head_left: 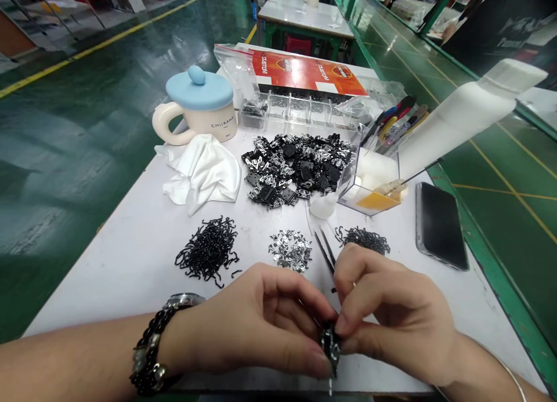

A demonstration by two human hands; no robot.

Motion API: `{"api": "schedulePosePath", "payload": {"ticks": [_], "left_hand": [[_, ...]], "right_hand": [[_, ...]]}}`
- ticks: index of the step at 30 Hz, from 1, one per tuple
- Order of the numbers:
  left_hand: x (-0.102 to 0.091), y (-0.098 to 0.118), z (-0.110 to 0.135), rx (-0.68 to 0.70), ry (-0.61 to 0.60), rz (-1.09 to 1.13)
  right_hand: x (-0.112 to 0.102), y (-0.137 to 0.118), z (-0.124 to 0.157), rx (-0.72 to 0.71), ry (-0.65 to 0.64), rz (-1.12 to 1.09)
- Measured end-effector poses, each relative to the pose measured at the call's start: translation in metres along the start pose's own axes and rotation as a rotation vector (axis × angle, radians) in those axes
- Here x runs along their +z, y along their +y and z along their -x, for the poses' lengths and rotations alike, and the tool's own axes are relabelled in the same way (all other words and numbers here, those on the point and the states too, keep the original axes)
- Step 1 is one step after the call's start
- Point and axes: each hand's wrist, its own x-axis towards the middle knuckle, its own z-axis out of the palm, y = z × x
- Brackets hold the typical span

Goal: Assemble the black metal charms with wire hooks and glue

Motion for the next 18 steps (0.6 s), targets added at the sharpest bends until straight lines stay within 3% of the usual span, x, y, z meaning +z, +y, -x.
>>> {"api": "schedulePosePath", "payload": {"ticks": [7, 18], "left_hand": [[0.0039, -0.0001, 0.0019, -0.056, 0.020, -0.054], [0.0037, -0.0014, 0.0038, -0.085, -0.001, -0.146]], "right_hand": [[-0.0050, -0.0008, -0.0024, 0.183, -0.167, -0.062], [-0.0058, -0.0022, -0.0055, 0.225, -0.330, -0.101]]}}
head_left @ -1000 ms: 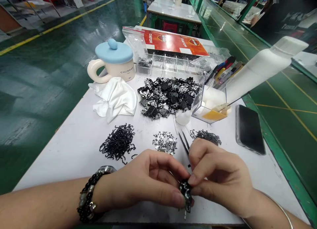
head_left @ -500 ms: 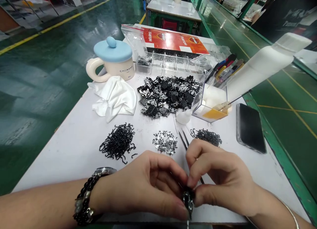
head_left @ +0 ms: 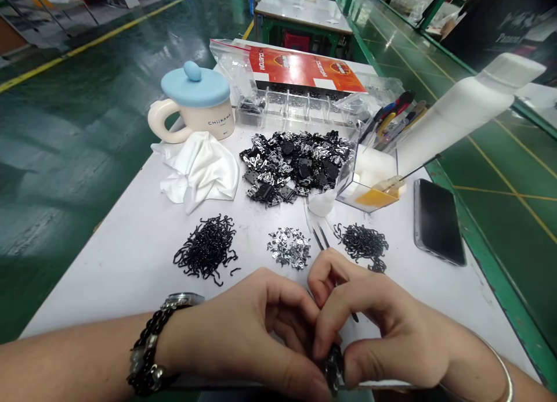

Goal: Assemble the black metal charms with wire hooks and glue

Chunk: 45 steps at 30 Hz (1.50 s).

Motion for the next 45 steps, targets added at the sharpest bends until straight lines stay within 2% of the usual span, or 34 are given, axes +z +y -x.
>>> {"api": "schedulePosePath", "payload": {"ticks": [11, 17, 20, 25, 30, 33, 36, 37, 40, 42, 45], "left_hand": [[0.000, 0.000, -0.001, -0.008, -0.006, -0.045], [-0.002, -0.004, 0.000, -0.041, -0.002, 0.112], [0.000, -0.002, 0.000, -0.064, -0.043, 0.181], [0.002, 0.003, 0.000, -0.026, -0.106, 0.248], [0.001, 0.006, -0.001, -0.024, -0.112, 0.281], [-0.002, 0.005, -0.001, 0.000, -0.114, 0.260], [-0.006, 0.003, -0.002, 0.078, -0.105, 0.286], [-0.006, 0.003, -0.002, 0.124, -0.100, 0.308], [-0.008, 0.004, -0.003, 0.250, -0.079, 0.350], [-0.008, 0.005, -0.003, 0.276, -0.061, 0.353], [-0.008, 0.008, -0.004, 0.273, -0.043, 0.347]], "right_hand": [[0.001, -0.001, -0.001, -0.023, -0.024, 0.007], [0.002, 0.002, 0.000, -0.055, 0.016, 0.008], [0.003, 0.004, 0.001, -0.097, 0.046, 0.002], [0.003, 0.006, 0.000, -0.107, 0.061, -0.006], [0.000, 0.004, 0.001, -0.110, 0.060, 0.047], [-0.012, -0.006, 0.012, -0.129, 0.169, 0.186], [-0.034, -0.018, 0.028, -0.179, 0.369, 0.566], [-0.042, -0.020, 0.033, -0.165, 0.397, 0.716], [-0.061, -0.016, 0.040, 0.055, 0.298, 1.027], [-0.065, -0.007, 0.038, 0.219, 0.197, 1.110], [-0.063, 0.004, 0.030, 0.299, 0.127, 1.136]]}}
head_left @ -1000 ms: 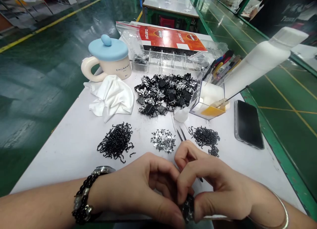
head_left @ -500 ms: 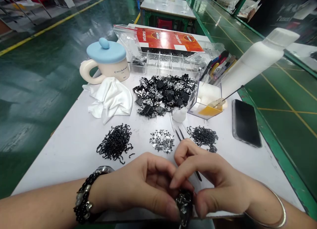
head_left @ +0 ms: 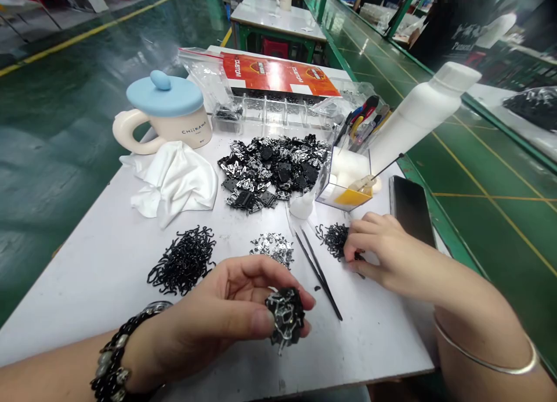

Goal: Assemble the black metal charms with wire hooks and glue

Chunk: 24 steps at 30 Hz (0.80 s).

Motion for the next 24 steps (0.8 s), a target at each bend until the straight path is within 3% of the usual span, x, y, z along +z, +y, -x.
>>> {"api": "schedulePosePath", "payload": {"ticks": [8, 13, 15, 20, 24], "left_hand": [[-0.001, 0.000, 0.000, -0.033, -0.006, -0.027], [-0.001, -0.001, 0.000, -0.026, -0.007, -0.030], [0.000, 0.000, 0.001, -0.015, -0.011, -0.041], [0.004, 0.003, 0.002, -0.031, 0.034, -0.097], [0.004, 0.001, 0.001, -0.009, -0.022, -0.095]], "right_hand": [[0.012, -0.005, -0.011, -0.014, 0.035, 0.031], [0.003, -0.004, -0.008, -0.042, 0.056, -0.024], [-0.004, -0.008, -0.004, -0.091, 0.117, -0.197], [0.002, -0.030, -0.004, -0.255, 0.423, -0.991], [0.028, -0.048, -0.018, -0.205, 0.302, -1.378]]}}
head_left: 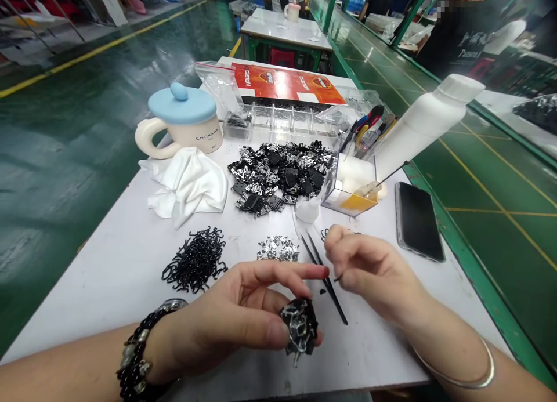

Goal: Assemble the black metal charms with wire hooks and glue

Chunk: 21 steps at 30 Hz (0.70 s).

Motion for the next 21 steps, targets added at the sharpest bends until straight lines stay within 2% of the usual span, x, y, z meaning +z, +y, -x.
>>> {"api": "schedulePosePath", "payload": {"ticks": [3, 6, 8, 12, 15, 18, 21], "left_hand": [[-0.001, -0.002, 0.000, 0.015, -0.019, 0.015], [-0.001, -0.002, 0.001, 0.011, -0.005, 0.008], [-0.001, 0.000, 0.001, 0.005, 0.011, 0.005], [-0.001, 0.001, -0.001, 0.019, 0.033, 0.013], [-0.002, 0.002, 0.000, 0.026, 0.031, 0.016], [0.000, 0.002, 0.000, 0.036, 0.052, 0.021], [0.003, 0.002, 0.000, 0.063, 0.100, 0.031]], "right_hand": [[0.008, 0.010, -0.002, 0.067, -0.004, -0.084], [0.008, 0.007, -0.001, 0.081, -0.001, -0.010], [0.006, 0.002, 0.001, 0.032, -0.010, 0.190], [0.002, -0.007, 0.003, -0.235, -0.032, 0.722], [-0.002, -0.010, 0.004, -0.309, -0.076, 0.943], [-0.004, -0.012, 0.005, -0.305, -0.108, 0.979], [-0.002, -0.015, 0.007, -0.343, -0.050, 0.911]]}}
